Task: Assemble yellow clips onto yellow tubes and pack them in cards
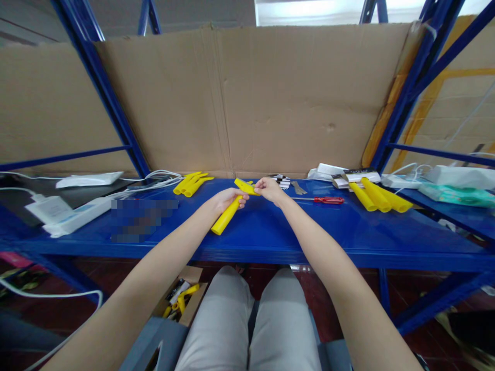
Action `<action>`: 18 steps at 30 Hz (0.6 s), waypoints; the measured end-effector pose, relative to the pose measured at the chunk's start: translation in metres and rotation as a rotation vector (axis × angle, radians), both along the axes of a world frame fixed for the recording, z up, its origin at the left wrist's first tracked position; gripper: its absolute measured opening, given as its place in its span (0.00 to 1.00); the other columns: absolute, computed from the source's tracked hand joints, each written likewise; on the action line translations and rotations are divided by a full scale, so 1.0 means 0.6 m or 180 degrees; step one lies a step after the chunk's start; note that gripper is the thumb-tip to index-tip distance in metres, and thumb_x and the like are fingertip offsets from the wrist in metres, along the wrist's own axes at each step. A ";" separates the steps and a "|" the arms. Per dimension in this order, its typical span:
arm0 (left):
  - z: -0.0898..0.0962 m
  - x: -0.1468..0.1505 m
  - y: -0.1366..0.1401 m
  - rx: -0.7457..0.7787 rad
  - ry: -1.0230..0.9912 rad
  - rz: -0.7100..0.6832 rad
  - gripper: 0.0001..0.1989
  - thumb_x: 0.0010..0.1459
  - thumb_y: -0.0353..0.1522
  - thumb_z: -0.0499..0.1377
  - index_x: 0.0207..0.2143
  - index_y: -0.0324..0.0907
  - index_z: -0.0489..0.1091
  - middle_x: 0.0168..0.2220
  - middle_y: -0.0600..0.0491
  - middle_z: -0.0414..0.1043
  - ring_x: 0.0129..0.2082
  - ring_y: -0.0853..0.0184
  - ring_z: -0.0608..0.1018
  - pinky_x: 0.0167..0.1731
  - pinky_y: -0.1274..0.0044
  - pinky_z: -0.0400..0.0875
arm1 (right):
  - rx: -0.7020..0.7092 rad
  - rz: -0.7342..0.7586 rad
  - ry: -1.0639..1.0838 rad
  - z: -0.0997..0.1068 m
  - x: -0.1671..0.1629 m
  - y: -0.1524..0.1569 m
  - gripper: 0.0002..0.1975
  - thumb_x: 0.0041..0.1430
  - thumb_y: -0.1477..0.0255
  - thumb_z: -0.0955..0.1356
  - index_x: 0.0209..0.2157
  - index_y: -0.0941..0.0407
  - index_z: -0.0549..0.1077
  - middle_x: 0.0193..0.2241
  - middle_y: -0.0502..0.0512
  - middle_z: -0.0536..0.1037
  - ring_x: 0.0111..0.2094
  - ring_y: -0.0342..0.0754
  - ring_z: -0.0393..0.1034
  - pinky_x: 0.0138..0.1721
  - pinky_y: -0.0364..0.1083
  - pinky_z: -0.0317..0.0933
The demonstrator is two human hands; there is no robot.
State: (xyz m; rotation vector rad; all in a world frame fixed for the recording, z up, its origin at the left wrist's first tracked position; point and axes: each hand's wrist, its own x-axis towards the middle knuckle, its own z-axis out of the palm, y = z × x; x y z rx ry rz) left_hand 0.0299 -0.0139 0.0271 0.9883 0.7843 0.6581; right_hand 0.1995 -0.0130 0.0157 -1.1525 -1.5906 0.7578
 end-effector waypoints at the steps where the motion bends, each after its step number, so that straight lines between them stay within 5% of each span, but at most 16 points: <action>1: 0.000 0.000 0.000 0.0002 -0.0026 0.0007 0.09 0.55 0.18 0.49 0.31 0.37 0.62 0.17 0.57 0.60 0.12 0.77 0.61 0.14 0.85 0.58 | 0.0019 -0.0014 -0.0030 0.000 0.000 0.001 0.08 0.42 0.81 0.69 0.21 0.55 0.67 0.20 0.46 0.71 0.26 0.42 0.66 0.35 0.44 0.63; 18: 0.010 0.003 -0.016 0.0069 0.0150 0.0041 0.09 0.56 0.19 0.46 0.34 0.38 0.62 0.17 0.58 0.59 0.13 0.76 0.60 0.14 0.84 0.57 | 0.0289 -0.0078 -0.0886 -0.007 0.009 0.015 0.06 0.45 0.75 0.66 0.18 0.55 0.66 0.18 0.46 0.67 0.24 0.43 0.61 0.31 0.44 0.58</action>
